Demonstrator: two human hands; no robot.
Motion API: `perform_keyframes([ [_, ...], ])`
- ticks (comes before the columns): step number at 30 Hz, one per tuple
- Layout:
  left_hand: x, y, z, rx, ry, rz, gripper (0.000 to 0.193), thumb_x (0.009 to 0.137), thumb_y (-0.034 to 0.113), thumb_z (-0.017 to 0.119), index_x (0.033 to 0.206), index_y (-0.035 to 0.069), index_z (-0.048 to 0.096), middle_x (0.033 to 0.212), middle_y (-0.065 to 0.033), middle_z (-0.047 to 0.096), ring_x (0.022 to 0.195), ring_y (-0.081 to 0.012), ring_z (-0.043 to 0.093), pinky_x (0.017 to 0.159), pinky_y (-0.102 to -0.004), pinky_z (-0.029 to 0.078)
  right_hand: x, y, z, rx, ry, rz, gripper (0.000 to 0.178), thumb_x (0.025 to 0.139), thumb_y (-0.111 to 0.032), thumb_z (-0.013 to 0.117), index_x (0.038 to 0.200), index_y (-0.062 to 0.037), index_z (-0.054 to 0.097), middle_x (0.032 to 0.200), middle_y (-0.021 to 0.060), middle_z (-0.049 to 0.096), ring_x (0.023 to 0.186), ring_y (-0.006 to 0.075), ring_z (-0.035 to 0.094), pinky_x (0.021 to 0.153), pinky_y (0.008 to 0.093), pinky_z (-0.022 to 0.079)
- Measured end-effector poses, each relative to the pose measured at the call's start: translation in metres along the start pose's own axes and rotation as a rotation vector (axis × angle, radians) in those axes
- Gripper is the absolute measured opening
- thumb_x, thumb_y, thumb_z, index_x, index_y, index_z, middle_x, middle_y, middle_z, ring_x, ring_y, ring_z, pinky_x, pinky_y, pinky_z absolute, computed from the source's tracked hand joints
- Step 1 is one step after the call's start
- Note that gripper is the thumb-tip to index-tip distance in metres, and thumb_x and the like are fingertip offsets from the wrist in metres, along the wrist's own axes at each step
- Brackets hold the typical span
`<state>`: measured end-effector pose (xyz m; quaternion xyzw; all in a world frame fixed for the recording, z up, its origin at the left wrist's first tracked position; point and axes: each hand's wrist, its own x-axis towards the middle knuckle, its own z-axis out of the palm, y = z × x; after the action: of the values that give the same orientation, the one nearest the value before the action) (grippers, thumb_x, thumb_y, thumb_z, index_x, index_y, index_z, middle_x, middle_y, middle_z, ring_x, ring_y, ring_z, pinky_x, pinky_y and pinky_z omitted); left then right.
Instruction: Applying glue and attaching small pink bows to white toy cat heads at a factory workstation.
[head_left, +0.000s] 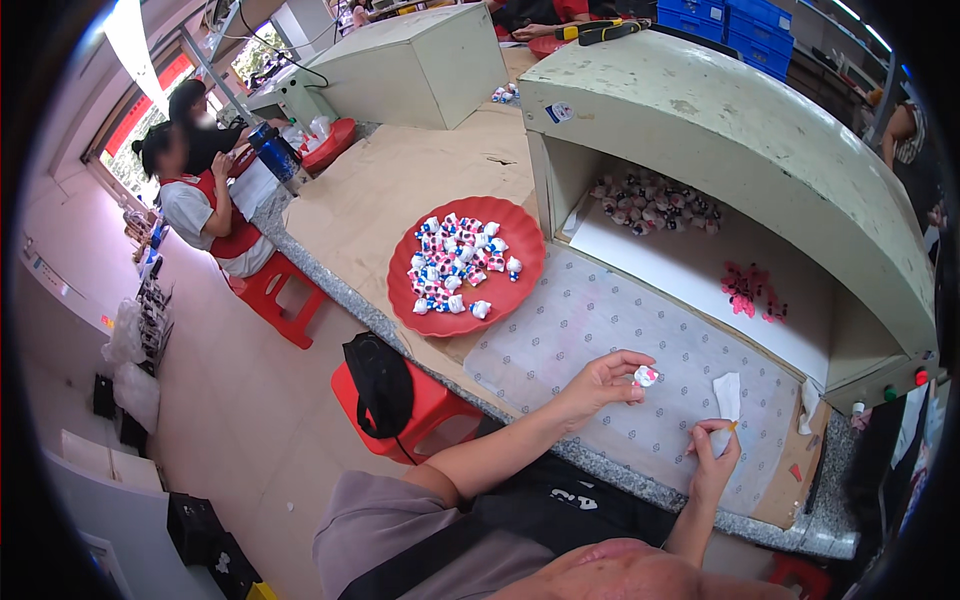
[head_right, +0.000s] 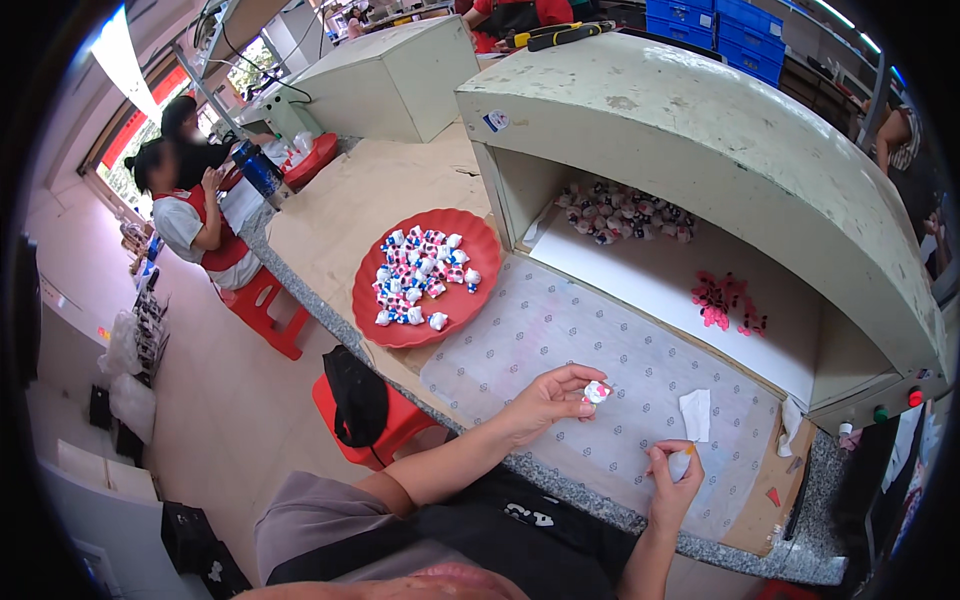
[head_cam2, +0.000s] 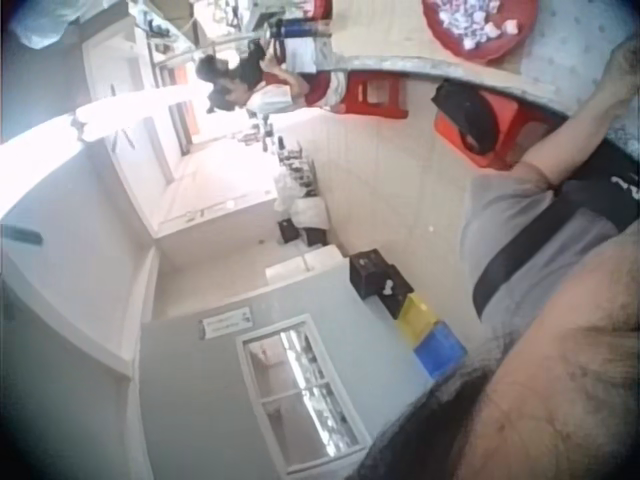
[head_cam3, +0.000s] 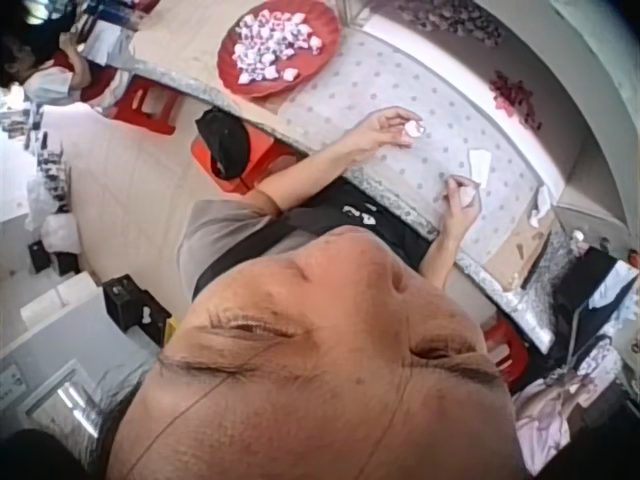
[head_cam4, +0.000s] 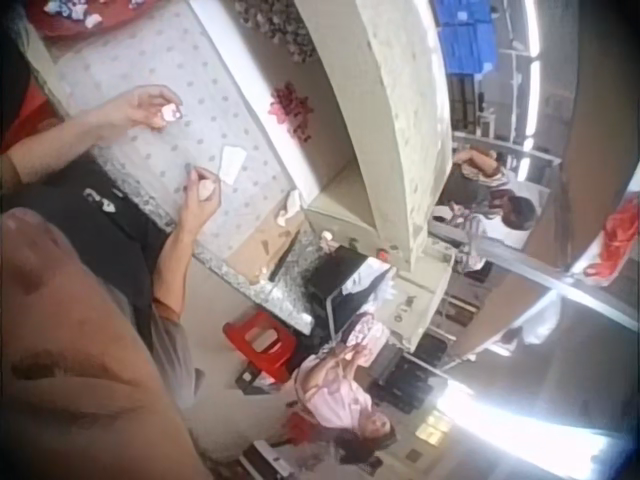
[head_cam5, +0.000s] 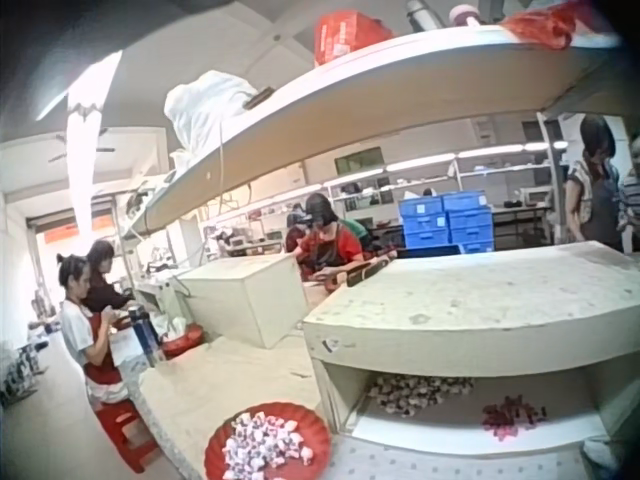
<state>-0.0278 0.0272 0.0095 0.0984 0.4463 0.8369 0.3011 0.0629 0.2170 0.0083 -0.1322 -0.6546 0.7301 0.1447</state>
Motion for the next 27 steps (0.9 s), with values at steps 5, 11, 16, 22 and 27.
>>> perform_keyframes([
  [5,0.002,-0.002,-0.002,-0.016,0.000,-0.011,0.040,0.074,0.001,0.057,0.111,0.004,0.045,0.101,-0.0036,0.050,0.089,-0.0093,0.050,0.077,-0.0233,0.043,0.002,0.000,0.000,-0.030,-0.002,-0.011,0.004,0.073,0.001,0.055,0.075,0.0004,0.052,0.067,0.0056,0.054,0.052,0.0067,0.044,0.048,0.0182,0.036],
  [11,0.003,-0.004,-0.004,-0.010,-0.019,0.041,0.039,0.076,0.004,0.056,0.113,0.004,0.044,0.100,-0.0041,0.050,0.086,-0.0106,0.052,0.075,-0.0232,0.043,0.004,-0.002,0.002,-0.049,0.004,-0.020,0.004,0.073,0.000,0.056,0.075,0.0005,0.052,0.066,0.0050,0.054,0.051,0.0064,0.044,0.047,0.0184,0.036],
  [16,0.001,-0.006,-0.005,-0.031,-0.020,0.056,0.039,0.079,0.008,0.055,0.115,0.005,0.042,0.103,-0.0057,0.050,0.086,-0.0129,0.053,0.074,-0.0236,0.043,0.002,0.004,-0.001,-0.031,0.004,-0.019,0.005,0.073,-0.001,0.056,0.076,0.0007,0.053,0.066,0.0047,0.053,0.051,0.0066,0.045,0.047,0.0185,0.037],
  [22,-0.003,-0.005,-0.002,-0.017,-0.023,0.062,0.040,0.079,0.008,0.055,0.116,0.006,0.042,0.098,-0.0051,0.054,0.085,-0.0128,0.054,0.074,-0.0234,0.043,-0.005,0.002,-0.001,-0.010,-0.016,-0.011,0.005,0.073,-0.002,0.056,0.076,0.0001,0.053,0.066,0.0042,0.053,0.052,0.0066,0.045,0.047,0.0182,0.037],
  [27,-0.003,-0.009,-0.004,0.008,-0.037,0.070,0.041,0.078,0.007,0.055,0.117,0.007,0.042,0.096,-0.0050,0.055,0.082,-0.0118,0.054,0.074,-0.0233,0.043,-0.008,0.000,-0.002,-0.042,-0.040,-0.066,0.006,0.073,-0.003,0.057,0.076,0.0002,0.053,0.065,0.0023,0.052,0.052,0.0060,0.044,0.047,0.0182,0.037],
])
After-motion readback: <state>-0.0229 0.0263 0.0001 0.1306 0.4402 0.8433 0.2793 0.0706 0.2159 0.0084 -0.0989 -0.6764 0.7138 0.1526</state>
